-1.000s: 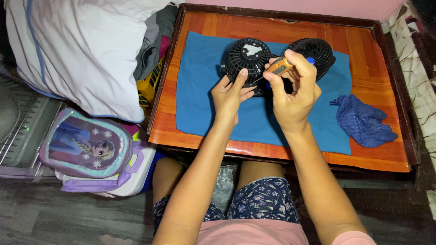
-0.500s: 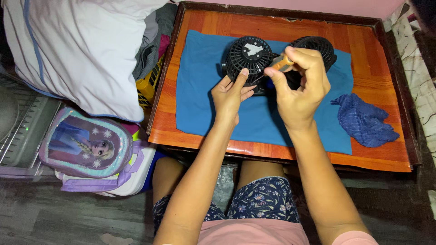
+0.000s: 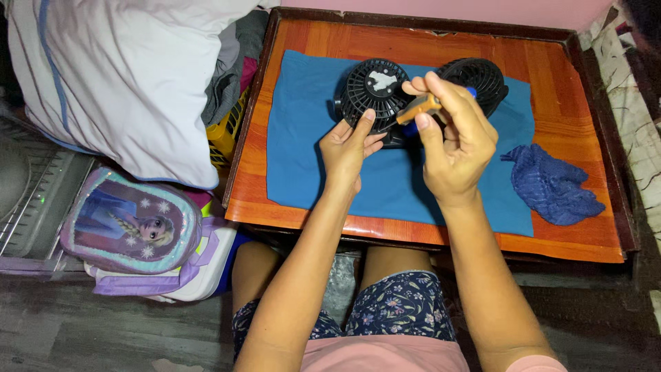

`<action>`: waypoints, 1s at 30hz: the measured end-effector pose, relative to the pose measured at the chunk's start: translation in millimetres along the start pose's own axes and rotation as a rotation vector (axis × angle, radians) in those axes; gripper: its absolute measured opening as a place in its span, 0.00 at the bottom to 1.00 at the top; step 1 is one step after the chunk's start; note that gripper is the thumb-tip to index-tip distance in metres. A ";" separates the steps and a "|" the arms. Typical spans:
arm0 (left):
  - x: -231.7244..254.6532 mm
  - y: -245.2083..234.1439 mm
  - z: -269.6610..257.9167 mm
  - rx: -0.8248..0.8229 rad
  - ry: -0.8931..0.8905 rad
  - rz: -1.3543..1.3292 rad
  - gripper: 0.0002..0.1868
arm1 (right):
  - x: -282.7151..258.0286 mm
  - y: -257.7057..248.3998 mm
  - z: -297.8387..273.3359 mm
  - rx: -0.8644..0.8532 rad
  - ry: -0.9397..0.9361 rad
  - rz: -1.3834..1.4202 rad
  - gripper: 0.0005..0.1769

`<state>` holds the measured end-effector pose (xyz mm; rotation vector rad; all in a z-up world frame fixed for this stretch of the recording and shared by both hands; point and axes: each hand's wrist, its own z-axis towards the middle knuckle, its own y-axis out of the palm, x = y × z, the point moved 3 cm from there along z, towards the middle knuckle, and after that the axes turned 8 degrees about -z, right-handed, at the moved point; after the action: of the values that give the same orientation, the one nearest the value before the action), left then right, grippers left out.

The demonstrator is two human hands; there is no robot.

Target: The person uses a screwdriver to remove screws from the front grilles of two small black fans on a table. They detach the grilles, set them aside, and continue unscrewing components from the fan bodies.

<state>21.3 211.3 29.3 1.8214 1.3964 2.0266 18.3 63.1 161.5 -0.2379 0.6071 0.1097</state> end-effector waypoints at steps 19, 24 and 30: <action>-0.8 -2.9 -0.7 0.002 -0.024 0.001 0.17 | 3.5 6.5 -13.8 0.041 -0.067 -0.113 0.17; -2.1 -2.2 -0.9 0.006 -0.024 -0.015 0.17 | 1.0 9.6 -10.2 0.070 -0.123 -0.190 0.23; -3.4 -4.7 0.2 0.015 -0.028 0.002 0.16 | -1.5 8.2 -8.8 0.018 -0.068 -0.123 0.17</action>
<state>20.2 212.1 23.7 1.8501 1.4075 1.9885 10.7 68.7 153.8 -0.2522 0.5245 -0.0063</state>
